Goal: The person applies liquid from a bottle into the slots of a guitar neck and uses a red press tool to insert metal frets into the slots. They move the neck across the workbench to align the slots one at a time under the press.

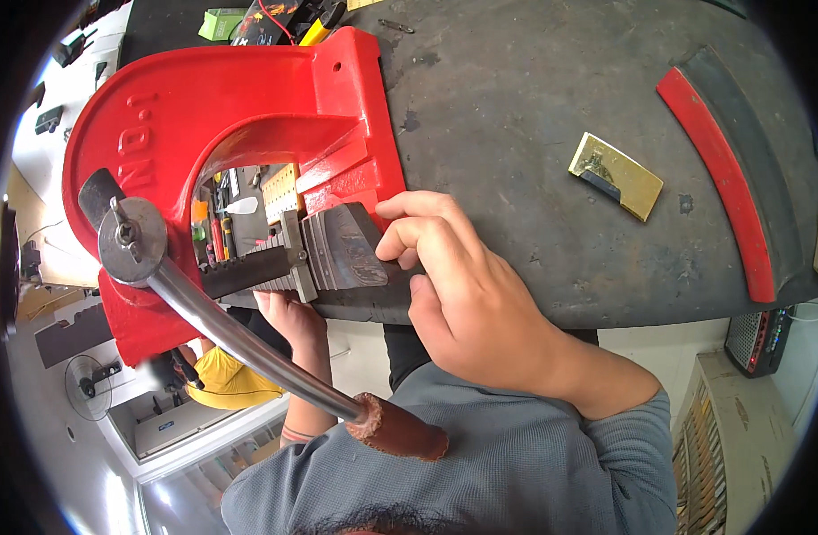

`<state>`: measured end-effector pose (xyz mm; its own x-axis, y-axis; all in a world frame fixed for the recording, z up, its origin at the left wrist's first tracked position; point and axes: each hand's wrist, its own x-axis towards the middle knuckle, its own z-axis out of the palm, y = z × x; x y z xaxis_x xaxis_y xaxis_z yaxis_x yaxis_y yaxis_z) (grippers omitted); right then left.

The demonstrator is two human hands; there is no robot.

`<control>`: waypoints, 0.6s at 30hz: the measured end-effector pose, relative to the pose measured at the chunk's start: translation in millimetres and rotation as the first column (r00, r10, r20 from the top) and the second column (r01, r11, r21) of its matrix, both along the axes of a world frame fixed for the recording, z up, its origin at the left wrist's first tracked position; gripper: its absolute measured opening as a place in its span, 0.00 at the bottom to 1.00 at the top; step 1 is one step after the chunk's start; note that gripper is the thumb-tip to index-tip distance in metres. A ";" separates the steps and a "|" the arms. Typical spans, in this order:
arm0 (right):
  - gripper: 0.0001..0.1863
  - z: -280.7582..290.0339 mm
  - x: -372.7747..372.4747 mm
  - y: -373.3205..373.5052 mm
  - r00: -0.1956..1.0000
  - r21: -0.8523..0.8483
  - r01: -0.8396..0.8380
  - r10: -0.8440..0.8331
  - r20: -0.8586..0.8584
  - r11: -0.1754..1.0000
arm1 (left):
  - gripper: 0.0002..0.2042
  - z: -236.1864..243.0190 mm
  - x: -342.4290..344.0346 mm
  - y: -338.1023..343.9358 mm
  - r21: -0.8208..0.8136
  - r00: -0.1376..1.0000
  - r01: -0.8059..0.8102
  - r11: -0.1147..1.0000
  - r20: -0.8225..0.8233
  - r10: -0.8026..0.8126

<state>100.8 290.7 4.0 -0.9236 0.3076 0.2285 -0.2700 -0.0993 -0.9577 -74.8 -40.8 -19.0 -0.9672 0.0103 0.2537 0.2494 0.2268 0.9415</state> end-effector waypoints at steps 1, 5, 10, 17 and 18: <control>0.19 0.0 -0.3 1.5 1.000 0.013 -0.001 0.001 0.003 1.000 | 0.16 5.6 5.8 12.0 -0.013 1.000 -0.008 1.000 -0.008 0.008; 0.20 -3.0 -0.9 1.1 1.000 0.022 0.000 0.000 -0.006 1.000 | 0.17 28.0 30.2 51.5 -0.181 0.958 -0.211 0.961 0.158 0.240; 0.23 -3.4 -1.0 -1.2 0.998 0.057 0.032 -0.029 -0.056 0.998 | 0.18 18.7 22.8 35.6 -0.073 0.971 -0.175 0.982 0.155 0.184; 0.24 -5.8 -0.6 -5.3 0.997 0.075 0.043 -0.038 -0.067 0.996 | 0.14 7.4 19.0 29.3 0.021 0.988 -0.153 0.988 -0.001 0.153; 0.25 -3.6 -0.1 -5.3 0.996 0.089 0.063 -0.056 -0.073 0.994 | 0.14 5.3 14.1 21.3 0.050 0.993 -0.110 0.993 -0.029 0.111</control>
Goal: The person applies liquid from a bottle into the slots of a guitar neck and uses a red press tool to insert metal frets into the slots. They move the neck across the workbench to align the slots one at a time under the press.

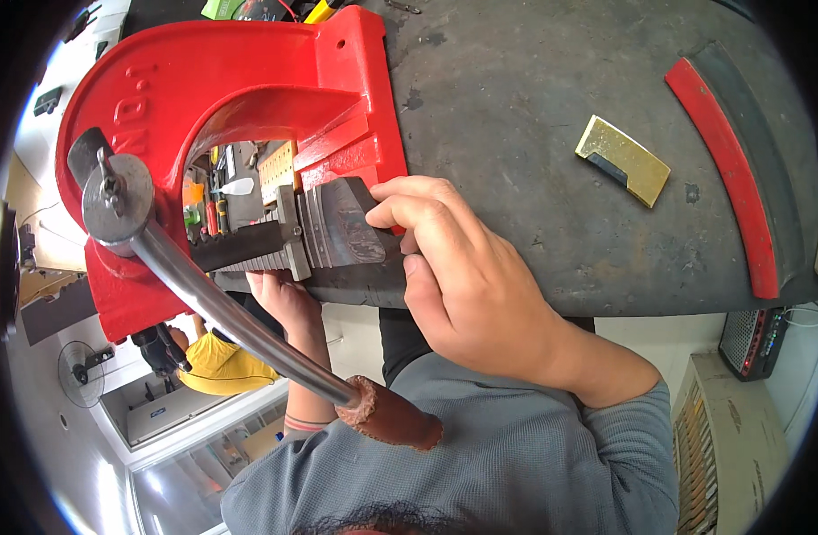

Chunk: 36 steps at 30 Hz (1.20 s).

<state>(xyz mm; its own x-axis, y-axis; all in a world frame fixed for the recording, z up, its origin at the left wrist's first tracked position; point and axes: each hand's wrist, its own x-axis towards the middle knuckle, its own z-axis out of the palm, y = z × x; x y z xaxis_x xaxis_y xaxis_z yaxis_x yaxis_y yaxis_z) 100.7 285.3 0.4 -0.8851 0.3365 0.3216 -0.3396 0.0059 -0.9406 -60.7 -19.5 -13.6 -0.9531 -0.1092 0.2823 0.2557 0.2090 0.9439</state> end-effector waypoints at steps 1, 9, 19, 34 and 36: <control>0.25 1.4 0.3 -0.5 1.000 0.015 0.019 -0.019 -0.005 1.000 | 0.14 -2.6 -2.3 -6.5 0.055 0.999 0.032 0.998 0.027 -0.033; 0.40 -1.3 3.8 -6.0 0.998 -0.052 0.058 -0.058 -0.001 0.997 | 0.12 -23.1 -14.5 -30.9 0.260 0.990 0.140 0.955 -0.040 -0.134; 0.44 -0.8 -0.8 -11.5 0.996 -0.058 0.087 -0.087 0.016 0.995 | 0.10 -3.2 -6.8 -2.7 0.286 0.983 0.183 0.941 -0.022 -0.184; 0.54 0.5 7.2 14.2 0.961 -0.309 -0.267 0.278 -0.011 0.913 | 0.17 -14.9 -6.2 -10.9 0.031 0.999 0.024 0.999 0.042 -0.025; 0.53 0.3 11.9 21.2 0.933 -0.343 -0.345 0.359 -0.024 0.874 | 0.15 -12.2 -5.0 -8.0 -0.048 0.999 -0.043 0.998 -0.010 0.043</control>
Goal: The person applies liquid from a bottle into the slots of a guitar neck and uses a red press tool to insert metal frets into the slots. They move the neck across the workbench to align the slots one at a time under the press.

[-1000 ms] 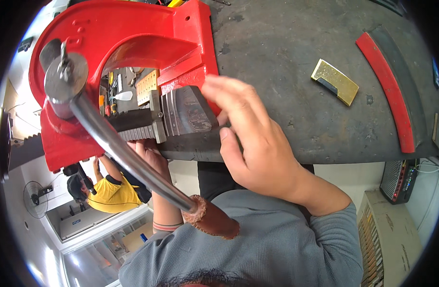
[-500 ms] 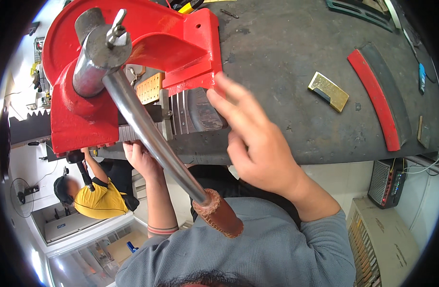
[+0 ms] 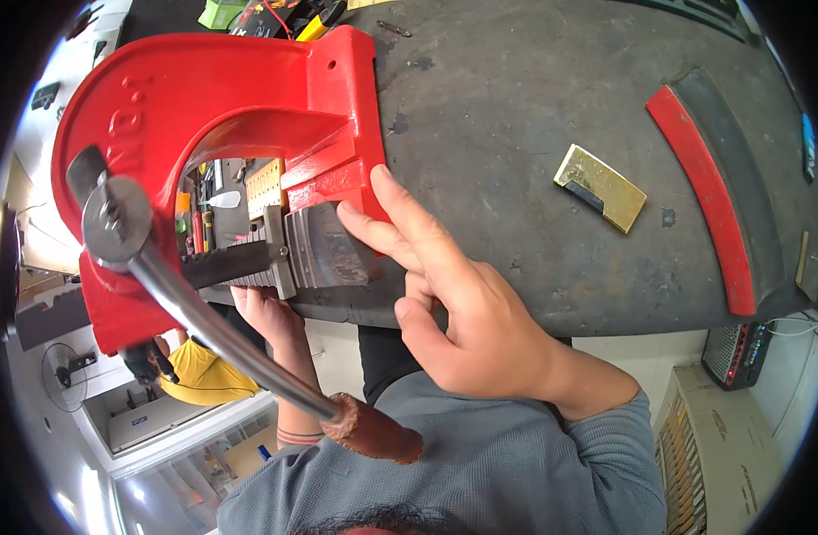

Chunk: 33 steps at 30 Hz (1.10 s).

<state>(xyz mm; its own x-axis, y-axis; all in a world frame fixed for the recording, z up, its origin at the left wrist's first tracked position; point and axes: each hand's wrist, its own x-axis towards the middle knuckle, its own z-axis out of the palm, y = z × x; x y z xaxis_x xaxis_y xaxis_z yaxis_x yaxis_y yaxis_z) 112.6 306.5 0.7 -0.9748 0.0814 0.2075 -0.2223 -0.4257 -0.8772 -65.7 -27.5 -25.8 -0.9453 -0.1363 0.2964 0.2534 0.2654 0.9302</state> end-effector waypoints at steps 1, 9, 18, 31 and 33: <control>0.52 -2.8 -0.8 -2.6 1.000 -0.059 0.023 -0.024 -0.017 0.998 | 0.15 2.9 0.4 3.1 -0.023 1.000 -0.018 1.000 -0.015 0.017; 0.39 -3.4 0.0 -3.2 0.990 0.377 0.144 -0.133 -0.054 0.915 | 0.14 15.3 -1.3 9.7 0.036 0.994 0.084 0.996 0.068 -0.087; 0.14 -10.5 3.9 0.9 0.978 0.249 0.134 -0.087 -0.190 0.959 | 0.20 7.0 -1.2 1.0 0.077 0.993 0.049 0.996 0.100 -0.056; 0.40 -7.3 -1.4 -8.0 0.953 0.363 0.285 -0.223 -0.204 0.887 | 0.22 5.9 -3.7 -7.4 -0.145 0.995 0.090 0.985 0.059 -0.082; 0.42 -6.4 -2.5 -9.5 0.962 0.409 0.259 -0.193 -0.195 0.875 | 0.25 7.9 -1.7 -1.5 -0.292 0.994 0.105 0.951 0.064 -0.091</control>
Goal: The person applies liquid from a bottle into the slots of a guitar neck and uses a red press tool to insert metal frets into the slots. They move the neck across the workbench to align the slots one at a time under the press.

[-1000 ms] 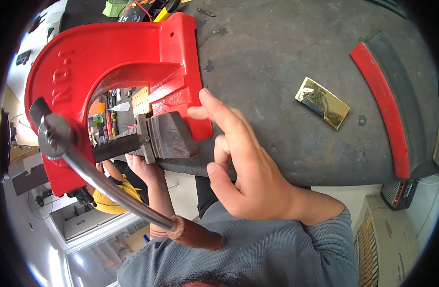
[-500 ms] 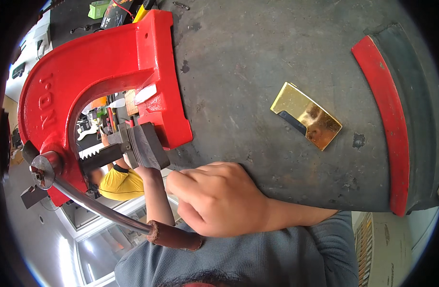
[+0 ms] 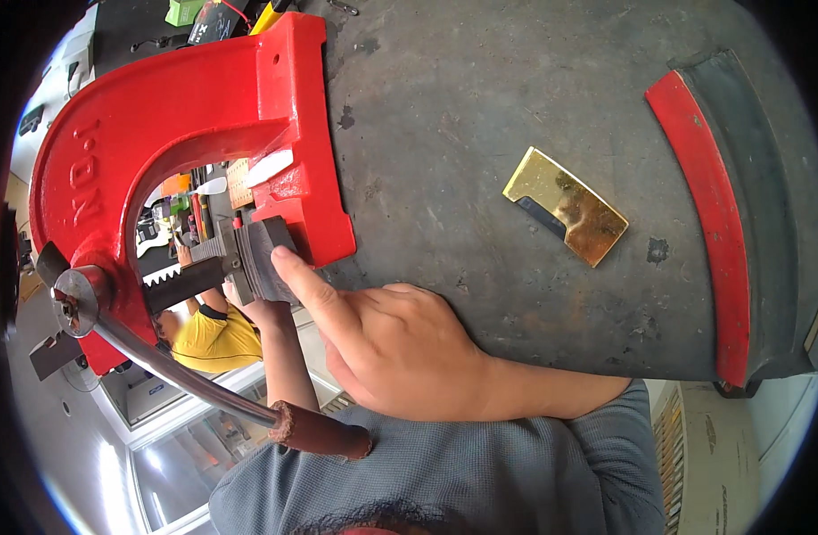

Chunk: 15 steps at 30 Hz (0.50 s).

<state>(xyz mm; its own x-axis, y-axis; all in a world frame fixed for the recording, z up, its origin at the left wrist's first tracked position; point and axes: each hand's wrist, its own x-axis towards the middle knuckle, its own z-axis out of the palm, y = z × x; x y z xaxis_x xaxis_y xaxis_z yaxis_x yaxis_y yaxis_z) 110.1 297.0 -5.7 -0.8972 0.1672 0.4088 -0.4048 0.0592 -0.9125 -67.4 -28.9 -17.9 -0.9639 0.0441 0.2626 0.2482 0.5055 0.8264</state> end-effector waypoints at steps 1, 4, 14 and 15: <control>0.44 -1.9 -0.9 -3.6 1.000 0.007 0.006 -0.006 0.010 1.000 | 0.25 -0.5 2.1 4.1 0.012 1.000 0.004 1.000 -0.015 -0.004; 0.47 -0.6 -3.3 -5.8 1.000 0.027 0.003 -0.004 0.027 1.000 | 0.24 4.7 4.0 12.8 -0.116 0.995 0.011 0.993 -0.096 -0.022; 0.38 6.3 1.4 -6.8 0.990 -0.016 0.064 -0.061 0.124 0.998 | 0.19 10.8 8.2 34.9 0.397 0.997 -0.045 0.917 0.072 0.018; 0.37 4.7 1.4 -10.2 0.991 -0.043 0.107 -0.103 0.084 0.993 | 0.19 7.0 5.0 29.7 0.415 0.997 -0.044 0.909 0.072 0.015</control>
